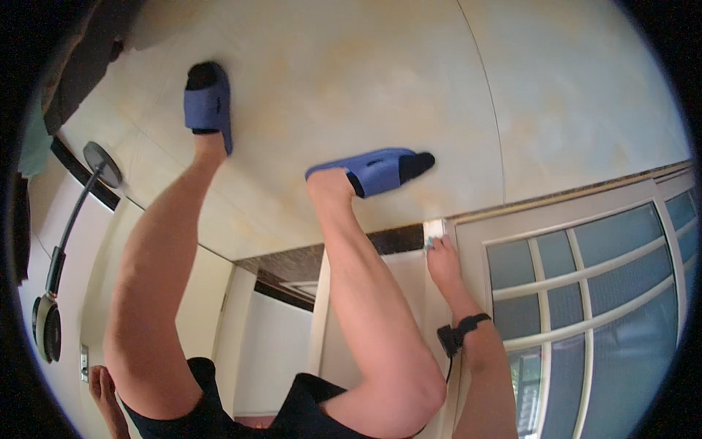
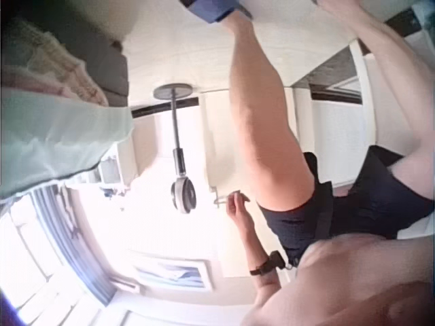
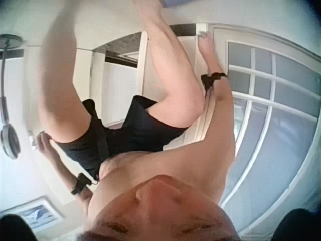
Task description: Wiping various surfaces in a bedroom including a door frame and a headboard.
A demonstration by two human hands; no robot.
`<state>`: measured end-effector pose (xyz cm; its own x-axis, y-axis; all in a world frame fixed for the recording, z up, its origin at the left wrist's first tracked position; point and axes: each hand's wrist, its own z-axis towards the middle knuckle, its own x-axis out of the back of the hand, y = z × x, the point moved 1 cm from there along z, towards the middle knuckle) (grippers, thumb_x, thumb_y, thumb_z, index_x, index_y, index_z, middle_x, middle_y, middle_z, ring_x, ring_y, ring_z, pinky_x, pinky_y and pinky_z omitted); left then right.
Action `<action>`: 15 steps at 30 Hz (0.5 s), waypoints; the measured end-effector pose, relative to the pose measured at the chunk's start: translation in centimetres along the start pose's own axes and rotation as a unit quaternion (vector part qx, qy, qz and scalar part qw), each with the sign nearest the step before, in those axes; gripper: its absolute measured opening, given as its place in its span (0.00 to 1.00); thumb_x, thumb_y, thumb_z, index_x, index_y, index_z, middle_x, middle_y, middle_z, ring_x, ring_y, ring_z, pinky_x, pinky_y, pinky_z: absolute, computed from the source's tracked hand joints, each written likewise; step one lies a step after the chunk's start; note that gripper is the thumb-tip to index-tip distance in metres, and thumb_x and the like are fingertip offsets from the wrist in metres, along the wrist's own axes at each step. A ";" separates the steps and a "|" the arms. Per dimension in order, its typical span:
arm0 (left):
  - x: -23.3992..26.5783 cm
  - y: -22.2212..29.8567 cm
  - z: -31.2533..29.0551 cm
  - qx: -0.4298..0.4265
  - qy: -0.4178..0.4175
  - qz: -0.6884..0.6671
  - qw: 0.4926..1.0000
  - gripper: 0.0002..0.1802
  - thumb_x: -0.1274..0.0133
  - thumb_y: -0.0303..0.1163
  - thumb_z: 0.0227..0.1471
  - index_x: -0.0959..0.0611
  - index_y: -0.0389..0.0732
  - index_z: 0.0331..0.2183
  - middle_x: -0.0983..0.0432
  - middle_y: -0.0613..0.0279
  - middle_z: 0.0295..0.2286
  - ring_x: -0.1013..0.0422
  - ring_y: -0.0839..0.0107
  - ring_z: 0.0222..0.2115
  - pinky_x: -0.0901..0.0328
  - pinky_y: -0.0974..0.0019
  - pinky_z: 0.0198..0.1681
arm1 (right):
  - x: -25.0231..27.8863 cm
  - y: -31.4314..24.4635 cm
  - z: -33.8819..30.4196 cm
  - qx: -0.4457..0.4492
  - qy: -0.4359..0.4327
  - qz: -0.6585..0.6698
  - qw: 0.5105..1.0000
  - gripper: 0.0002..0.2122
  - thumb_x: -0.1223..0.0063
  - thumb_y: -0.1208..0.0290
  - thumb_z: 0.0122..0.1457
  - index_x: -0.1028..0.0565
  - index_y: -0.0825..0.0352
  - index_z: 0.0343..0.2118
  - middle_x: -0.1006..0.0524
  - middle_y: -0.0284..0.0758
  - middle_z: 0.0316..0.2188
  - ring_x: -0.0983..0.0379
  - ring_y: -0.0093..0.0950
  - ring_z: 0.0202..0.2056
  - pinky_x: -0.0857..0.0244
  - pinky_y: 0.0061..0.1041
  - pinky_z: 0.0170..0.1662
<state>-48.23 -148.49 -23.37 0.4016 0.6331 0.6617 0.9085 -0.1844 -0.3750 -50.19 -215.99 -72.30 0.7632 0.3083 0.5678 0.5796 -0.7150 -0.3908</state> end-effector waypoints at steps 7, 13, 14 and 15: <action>-1.3 -1.6 2.1 0.052 0.001 -0.074 0.996 0.13 0.51 0.32 0.62 0.21 0.31 0.36 0.27 0.63 0.27 0.34 0.75 0.30 0.37 0.69 0.33 | -1.8 0.2 3.7 -0.020 -0.015 0.002 1.000 0.05 0.44 0.74 0.47 0.20 0.68 0.21 0.25 0.37 0.30 0.29 0.35 0.41 0.28 0.34 0.39; -0.8 -0.1 2.3 0.060 -0.007 -0.051 0.997 0.12 0.51 0.31 0.62 0.21 0.31 0.36 0.27 0.63 0.27 0.34 0.76 0.29 0.37 0.70 0.33 | -1.5 -0.3 5.3 -0.213 -0.084 0.149 0.962 0.05 0.46 0.74 0.49 0.20 0.66 0.23 0.24 0.38 0.32 0.28 0.38 0.45 0.30 0.36 0.45; -1.1 0.0 2.8 0.057 -0.013 -0.052 0.997 0.11 0.51 0.31 0.62 0.21 0.31 0.36 0.26 0.63 0.27 0.34 0.76 0.29 0.37 0.70 0.33 | -1.5 0.0 4.9 -0.217 -0.082 0.145 0.962 0.05 0.46 0.74 0.49 0.20 0.66 0.23 0.24 0.38 0.32 0.28 0.38 0.45 0.30 0.36 0.45; -1.5 0.4 3.1 0.054 -0.009 -0.049 0.997 0.11 0.51 0.31 0.62 0.21 0.31 0.36 0.26 0.63 0.27 0.34 0.76 0.29 0.37 0.70 0.33 | -1.7 0.4 5.1 -0.126 -0.049 0.091 0.987 0.05 0.46 0.74 0.49 0.20 0.66 0.24 0.24 0.38 0.32 0.28 0.38 0.45 0.30 0.36 0.45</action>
<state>-48.78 -147.22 -26.55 0.3080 0.6582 0.6869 0.9252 -0.0388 -0.3776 -49.79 -213.58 -77.07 0.8792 0.2113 0.4270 0.3509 -0.8935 -0.2803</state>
